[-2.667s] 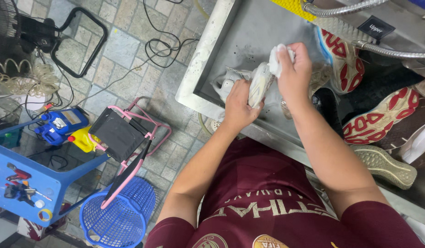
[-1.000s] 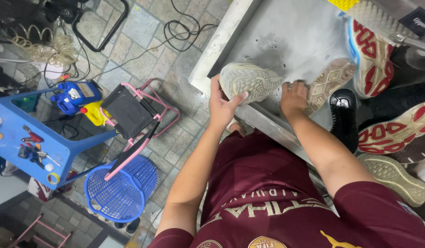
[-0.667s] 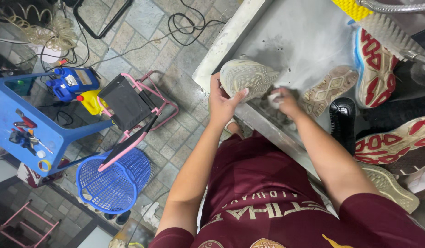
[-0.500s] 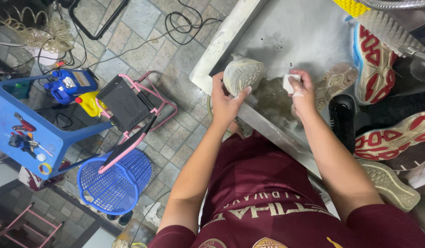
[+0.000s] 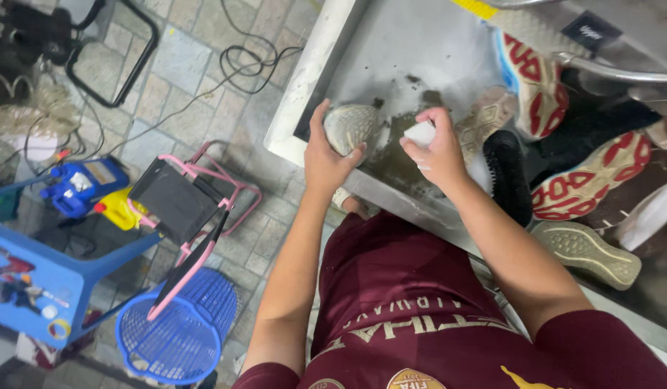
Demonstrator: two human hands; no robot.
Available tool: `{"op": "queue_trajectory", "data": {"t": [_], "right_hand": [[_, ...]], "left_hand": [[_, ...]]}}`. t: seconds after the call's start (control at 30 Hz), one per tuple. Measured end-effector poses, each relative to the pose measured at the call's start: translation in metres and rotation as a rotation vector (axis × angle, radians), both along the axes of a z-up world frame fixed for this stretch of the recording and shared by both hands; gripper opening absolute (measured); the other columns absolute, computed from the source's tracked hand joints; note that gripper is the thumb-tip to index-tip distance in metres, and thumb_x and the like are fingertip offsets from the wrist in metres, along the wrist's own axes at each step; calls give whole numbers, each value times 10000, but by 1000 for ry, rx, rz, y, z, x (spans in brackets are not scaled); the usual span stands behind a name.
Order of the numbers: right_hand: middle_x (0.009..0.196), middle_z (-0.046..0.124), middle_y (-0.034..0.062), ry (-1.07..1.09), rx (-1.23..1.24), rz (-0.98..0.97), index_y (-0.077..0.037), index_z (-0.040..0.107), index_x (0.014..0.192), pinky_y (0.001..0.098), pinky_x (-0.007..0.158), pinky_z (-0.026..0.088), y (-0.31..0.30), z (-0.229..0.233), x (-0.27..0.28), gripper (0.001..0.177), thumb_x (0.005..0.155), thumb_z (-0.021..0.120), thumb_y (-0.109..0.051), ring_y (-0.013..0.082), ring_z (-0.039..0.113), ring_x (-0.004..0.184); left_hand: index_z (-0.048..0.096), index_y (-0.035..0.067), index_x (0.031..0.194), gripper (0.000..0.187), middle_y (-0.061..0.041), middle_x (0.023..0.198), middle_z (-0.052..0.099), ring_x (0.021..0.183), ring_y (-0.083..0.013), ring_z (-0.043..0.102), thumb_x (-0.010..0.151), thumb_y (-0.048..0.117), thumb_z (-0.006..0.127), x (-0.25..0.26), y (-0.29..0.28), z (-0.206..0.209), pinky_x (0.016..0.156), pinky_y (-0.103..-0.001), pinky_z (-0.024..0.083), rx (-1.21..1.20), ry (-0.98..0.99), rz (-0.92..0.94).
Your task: The person scrubs a white sneaker with a sponge, rinses it under a hose, and places it on a metal rack. The person then picks up a second sneaker, removes the insole, and places it on the rack.
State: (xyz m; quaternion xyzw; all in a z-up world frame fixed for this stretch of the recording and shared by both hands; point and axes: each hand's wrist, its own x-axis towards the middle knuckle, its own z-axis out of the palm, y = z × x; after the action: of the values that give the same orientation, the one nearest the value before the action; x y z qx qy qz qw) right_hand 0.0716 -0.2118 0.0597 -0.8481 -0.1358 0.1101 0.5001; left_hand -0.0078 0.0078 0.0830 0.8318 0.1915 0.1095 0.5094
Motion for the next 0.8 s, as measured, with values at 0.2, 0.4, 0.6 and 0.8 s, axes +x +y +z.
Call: {"op": "queue_trajectory", "data": {"t": [0.2,0.4,0.6,0.8], "right_hand": [[1081,680,148,276,246,-120,13,633,1098,314,881,499,-89,49,5,258,950,484,-136,203,624,970],[1082,675,233,-367,269,-42,36,643,971,349,822,571,-162,217,32,236,932,528,-165,249,663,858],[1039,686,209,-600,-332,-305,21,654,965,345,802,566,-174,237,77,210,918,551,-155,236,667,841],[997,697,185,-551,-441,-402,7,666,959,341,781,561,-192,225,76,185,904,574,-145,222,671,824]], "left_hand": [[494,132,1422,831,-148,1228,703,1058,-369,703,712,340,872,10,-1,-20,842,-432,564,182,14,-139],[510,116,1391,788,-152,1152,717,1013,-369,709,740,393,857,7,-3,-35,821,-430,565,246,-37,-155],[511,100,1379,795,-166,1140,720,1002,-364,711,726,397,853,5,-3,-31,822,-428,565,225,-30,-150],[514,110,1371,804,-170,1140,722,1002,-370,711,711,406,865,5,-2,-32,814,-431,561,234,4,-187]]}}
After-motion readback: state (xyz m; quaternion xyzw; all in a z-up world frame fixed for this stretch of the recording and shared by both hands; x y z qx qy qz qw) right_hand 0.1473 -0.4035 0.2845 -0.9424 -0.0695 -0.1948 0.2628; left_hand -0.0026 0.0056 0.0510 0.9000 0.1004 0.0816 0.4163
